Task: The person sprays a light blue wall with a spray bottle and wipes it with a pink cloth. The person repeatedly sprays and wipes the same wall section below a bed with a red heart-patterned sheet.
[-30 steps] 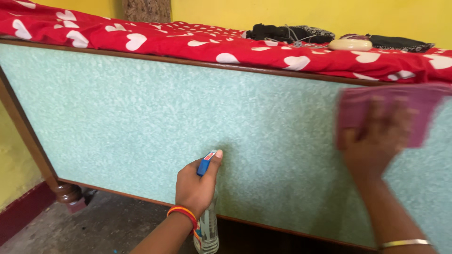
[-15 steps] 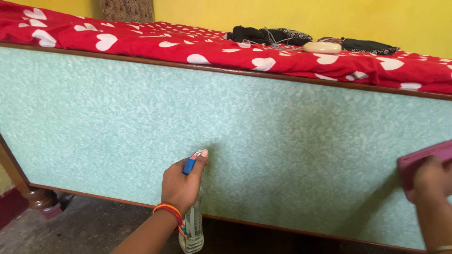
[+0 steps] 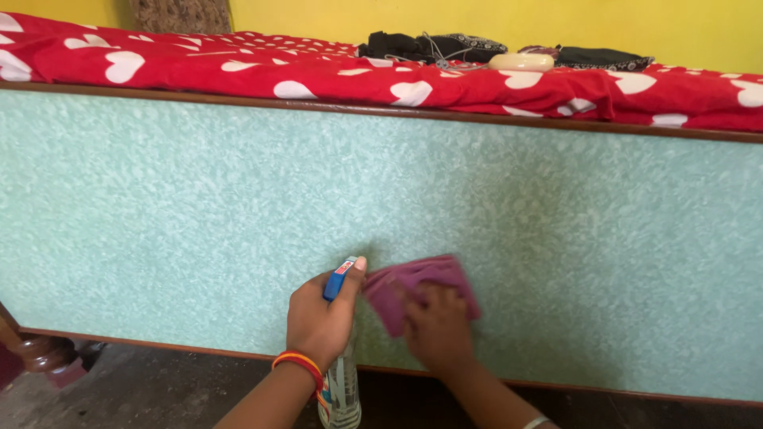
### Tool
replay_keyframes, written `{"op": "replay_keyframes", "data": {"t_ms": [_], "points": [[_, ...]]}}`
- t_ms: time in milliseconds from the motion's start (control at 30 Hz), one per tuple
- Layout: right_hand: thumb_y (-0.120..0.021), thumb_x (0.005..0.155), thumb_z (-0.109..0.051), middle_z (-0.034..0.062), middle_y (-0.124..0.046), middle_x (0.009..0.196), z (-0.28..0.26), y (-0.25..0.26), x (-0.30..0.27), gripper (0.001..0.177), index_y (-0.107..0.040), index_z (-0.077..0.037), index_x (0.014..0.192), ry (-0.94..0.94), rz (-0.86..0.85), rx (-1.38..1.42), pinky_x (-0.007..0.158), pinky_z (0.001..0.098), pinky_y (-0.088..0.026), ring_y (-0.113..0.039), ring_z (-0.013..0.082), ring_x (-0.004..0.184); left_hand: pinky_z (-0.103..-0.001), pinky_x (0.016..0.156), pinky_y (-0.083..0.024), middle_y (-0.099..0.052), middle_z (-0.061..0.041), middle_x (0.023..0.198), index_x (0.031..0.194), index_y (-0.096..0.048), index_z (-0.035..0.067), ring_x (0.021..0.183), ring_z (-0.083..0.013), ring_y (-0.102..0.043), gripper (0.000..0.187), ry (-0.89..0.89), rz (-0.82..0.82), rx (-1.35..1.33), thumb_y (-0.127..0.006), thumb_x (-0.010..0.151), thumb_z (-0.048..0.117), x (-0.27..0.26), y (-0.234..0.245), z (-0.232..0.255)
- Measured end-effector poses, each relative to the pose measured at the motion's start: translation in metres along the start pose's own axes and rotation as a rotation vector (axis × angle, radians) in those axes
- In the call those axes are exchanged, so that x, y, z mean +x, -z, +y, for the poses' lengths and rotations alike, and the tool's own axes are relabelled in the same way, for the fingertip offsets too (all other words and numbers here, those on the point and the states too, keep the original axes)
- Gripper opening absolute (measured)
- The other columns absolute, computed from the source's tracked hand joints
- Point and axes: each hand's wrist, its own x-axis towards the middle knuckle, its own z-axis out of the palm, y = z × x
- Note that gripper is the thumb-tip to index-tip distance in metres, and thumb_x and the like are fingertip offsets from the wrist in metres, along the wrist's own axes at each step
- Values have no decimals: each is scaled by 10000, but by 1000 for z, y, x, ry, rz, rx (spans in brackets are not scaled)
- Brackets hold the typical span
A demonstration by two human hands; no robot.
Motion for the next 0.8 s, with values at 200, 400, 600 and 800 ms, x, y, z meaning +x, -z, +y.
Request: {"op": "replay_keyframes", "data": {"t_ms": [200,400,600,800], "points": [[-691,725,-186,104,-613,1171,-7,4,-2,690,-606,-305,1400,115,-117,4,777,503,-461,-577,333,997,-388,637,-508,-650,-95,607,749,-732,-13,604,-213,-603,659,-29,5,12,-626,873,626,4,-18,-2],[-733,770,-256,159,-586,1130,77,36,-20,656,-606,-281,1413,-99,91,-52,881,494,-486,-563,347,1017,-387,631,-503,-654,-102,599,777,-749,44,589,-210,-610,606,-18,-22,8,-624,847,633,3,-44,3],[-678,918,-382,317,-438,1382,234,44,-116,811,-397,-27,1590,-665,267,-390,1053,549,-448,-496,463,1220,-400,617,-503,-650,-121,602,735,-713,-6,588,-228,-602,660,-67,-55,-11,-635,855,638,-3,-72,5],[-434,1018,-480,292,-116,1634,323,44,-143,799,-130,-133,1669,-1820,319,139,1105,575,-393,-370,484,1390,-412,638,-513,-665,-132,618,720,-696,6,595,-246,-627,662,-84,-93,43,-630,848,653,-10,-88,4]]}}
